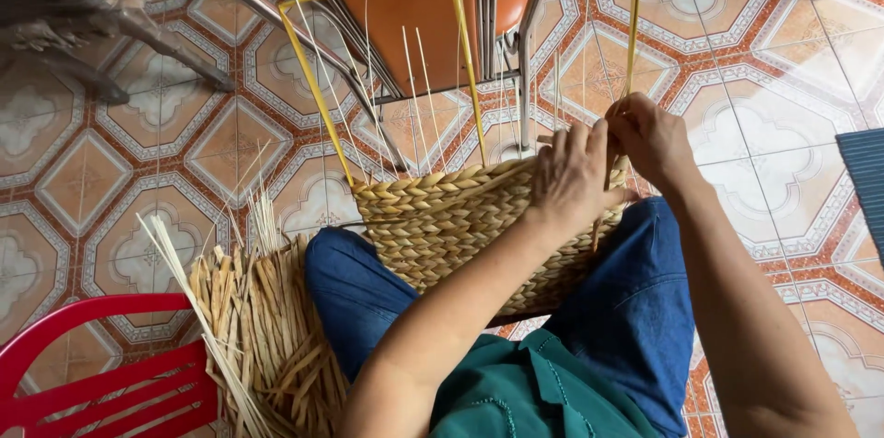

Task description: The person sits on the floor weaving a water hyacinth basket, tucking and tightening woven strands along the rim and working new strands into the weave. They pull strands from a pile beside them and use scissors to trim a strand before continuing to weave.

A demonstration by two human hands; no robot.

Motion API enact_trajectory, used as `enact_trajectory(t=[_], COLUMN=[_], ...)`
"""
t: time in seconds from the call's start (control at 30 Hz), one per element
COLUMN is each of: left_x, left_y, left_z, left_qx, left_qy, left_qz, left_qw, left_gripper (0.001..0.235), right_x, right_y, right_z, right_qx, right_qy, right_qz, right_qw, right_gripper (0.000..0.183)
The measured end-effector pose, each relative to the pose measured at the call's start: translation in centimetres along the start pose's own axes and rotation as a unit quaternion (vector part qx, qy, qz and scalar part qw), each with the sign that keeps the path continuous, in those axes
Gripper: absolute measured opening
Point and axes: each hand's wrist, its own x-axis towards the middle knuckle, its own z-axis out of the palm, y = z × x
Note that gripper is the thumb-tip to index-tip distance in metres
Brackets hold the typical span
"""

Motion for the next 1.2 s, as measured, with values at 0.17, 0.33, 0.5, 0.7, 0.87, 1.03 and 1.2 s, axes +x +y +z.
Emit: enact_trajectory(t=[0.17,0.33,0.5,0.7,0.87,1.03,1.2], left_x=[0.1,3.7,4.5,2.3,1.7,-0.5,-0.2], left_y=[-1.2,-4.0,-4.1,-4.2,-3.9,-3.2,-5.4], left_z=[-0.2,-4.9,-7.1,0.1,1.3,-0.8,-2.0], left_qx=[-0.003,-0.082,0.042,-0.105,-0.178,-0.197,-0.109], left_qy=[-0.134,-0.399,0.129,-0.31,-0.196,0.002,-0.127], left_qz=[-0.027,-0.141,0.128,-0.162,-0.19,0.061,-0.158], left_qw=[0.991,0.903,0.982,0.931,0.945,0.979,0.973], left_gripper=[0.046,0.021,0.01,0.035,0.026,0.008,0.02], right_x=[-1.5,-2.6,-1.6,-1.6,-1.4,-0.7,-1.6], right_y=[-3.5,-4.7,-2.3,-2.6,1.0,-0.9,-1.7], right_z=[-2.4,-1.7,1.0,1.2,1.9,2.0,1.9], right_qx=[0.034,0.011,-0.016,0.046,0.192,0.135,0.056], right_qy=[0.023,0.02,0.012,0.031,0.002,-0.009,-0.057], right_qz=[0.052,-0.036,-0.105,-0.014,0.061,0.065,-0.033], right_qw=[0.998,0.999,0.994,0.998,0.979,0.989,0.996], right_gripper=[0.014,0.02,0.016,0.012,0.008,0.009,0.007])
